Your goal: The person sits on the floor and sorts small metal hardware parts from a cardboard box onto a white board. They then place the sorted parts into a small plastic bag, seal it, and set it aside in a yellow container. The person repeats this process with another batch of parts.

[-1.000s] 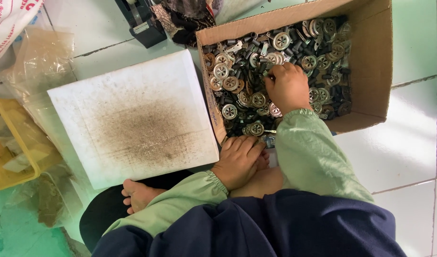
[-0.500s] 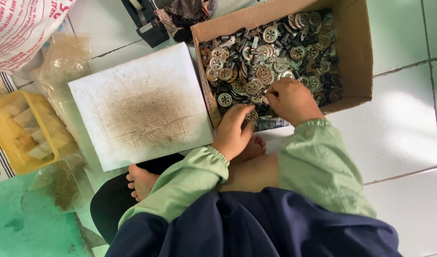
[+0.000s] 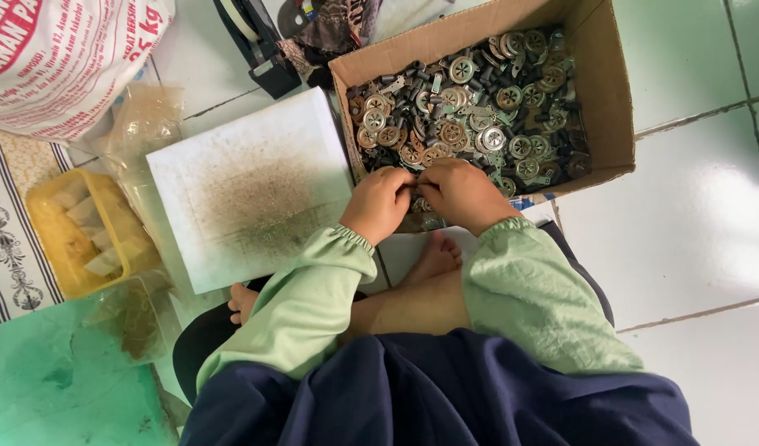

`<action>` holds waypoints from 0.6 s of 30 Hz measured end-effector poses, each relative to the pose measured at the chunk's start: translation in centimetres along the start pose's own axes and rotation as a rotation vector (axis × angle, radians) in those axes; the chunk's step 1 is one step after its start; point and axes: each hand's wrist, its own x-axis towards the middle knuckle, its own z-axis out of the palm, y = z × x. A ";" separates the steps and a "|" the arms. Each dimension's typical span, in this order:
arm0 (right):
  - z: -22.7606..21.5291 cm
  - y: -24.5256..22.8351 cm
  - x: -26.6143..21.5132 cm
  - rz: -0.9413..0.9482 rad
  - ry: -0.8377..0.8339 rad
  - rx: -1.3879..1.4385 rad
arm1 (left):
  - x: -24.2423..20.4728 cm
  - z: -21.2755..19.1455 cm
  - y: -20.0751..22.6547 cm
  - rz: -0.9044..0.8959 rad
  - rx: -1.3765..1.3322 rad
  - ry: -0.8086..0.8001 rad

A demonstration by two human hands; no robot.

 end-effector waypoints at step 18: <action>2.5 7.5 5.1 0.232 -0.109 -0.498 | 0.7 0.2 -3.1 0.237 0.409 0.082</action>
